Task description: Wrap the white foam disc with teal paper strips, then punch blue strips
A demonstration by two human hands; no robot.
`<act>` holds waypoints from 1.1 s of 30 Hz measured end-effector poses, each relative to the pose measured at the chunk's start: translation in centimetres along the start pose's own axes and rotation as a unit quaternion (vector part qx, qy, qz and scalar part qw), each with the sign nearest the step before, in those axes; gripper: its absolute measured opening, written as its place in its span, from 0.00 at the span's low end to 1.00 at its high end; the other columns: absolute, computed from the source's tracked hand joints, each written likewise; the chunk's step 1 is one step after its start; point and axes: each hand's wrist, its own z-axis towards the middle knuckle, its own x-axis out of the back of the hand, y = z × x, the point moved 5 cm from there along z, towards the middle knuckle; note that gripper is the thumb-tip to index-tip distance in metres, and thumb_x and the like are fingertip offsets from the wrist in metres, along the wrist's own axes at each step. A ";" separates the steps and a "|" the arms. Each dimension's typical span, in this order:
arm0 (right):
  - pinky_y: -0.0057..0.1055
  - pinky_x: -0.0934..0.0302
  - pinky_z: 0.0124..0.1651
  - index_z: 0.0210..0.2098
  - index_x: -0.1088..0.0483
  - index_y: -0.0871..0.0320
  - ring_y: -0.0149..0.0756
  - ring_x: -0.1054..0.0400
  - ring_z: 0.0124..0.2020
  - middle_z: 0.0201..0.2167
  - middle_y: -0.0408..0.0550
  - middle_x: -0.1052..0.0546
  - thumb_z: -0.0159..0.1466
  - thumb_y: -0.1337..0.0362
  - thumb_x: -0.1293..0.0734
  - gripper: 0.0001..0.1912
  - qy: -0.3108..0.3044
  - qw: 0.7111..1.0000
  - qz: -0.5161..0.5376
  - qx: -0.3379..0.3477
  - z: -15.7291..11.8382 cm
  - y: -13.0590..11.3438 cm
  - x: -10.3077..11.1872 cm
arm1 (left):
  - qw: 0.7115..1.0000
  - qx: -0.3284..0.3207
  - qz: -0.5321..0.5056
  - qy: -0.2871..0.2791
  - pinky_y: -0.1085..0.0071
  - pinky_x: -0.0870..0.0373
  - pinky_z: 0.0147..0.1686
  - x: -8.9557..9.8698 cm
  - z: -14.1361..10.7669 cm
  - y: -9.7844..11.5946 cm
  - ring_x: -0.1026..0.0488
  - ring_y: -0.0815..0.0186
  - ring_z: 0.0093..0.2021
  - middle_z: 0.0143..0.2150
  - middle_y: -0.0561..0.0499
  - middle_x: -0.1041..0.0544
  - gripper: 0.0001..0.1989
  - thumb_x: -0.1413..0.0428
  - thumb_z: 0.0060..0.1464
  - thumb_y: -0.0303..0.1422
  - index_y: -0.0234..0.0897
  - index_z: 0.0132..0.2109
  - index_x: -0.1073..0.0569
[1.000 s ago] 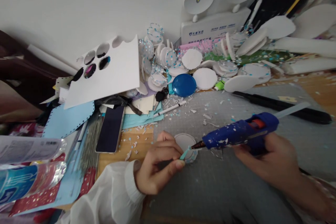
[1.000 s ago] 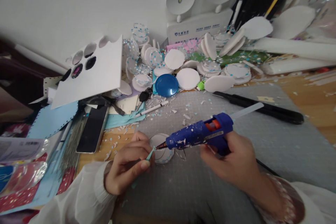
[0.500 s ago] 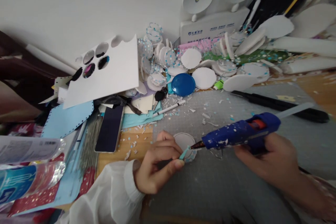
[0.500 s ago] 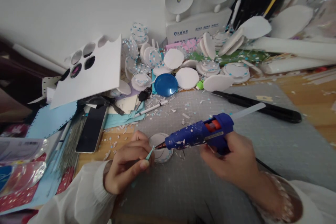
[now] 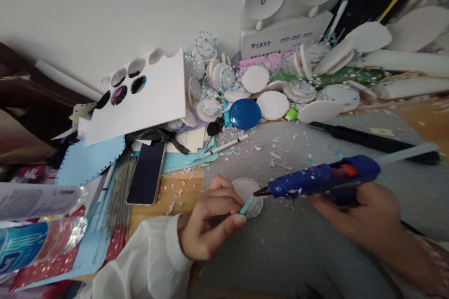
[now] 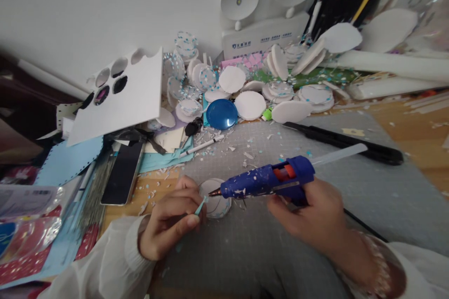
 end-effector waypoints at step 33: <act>0.35 0.35 0.45 0.39 0.31 0.57 0.36 0.34 0.41 0.38 0.47 0.30 0.60 0.75 0.36 0.10 0.004 0.872 0.055 0.487 -4.2 -7.4 1.6 | 0.956 0.193 -0.074 0.206 0.62 0.39 0.46 -1.4 0.1 2.3 0.29 0.59 0.39 0.31 0.49 0.21 0.11 0.42 0.57 0.34 0.40 0.29 0.18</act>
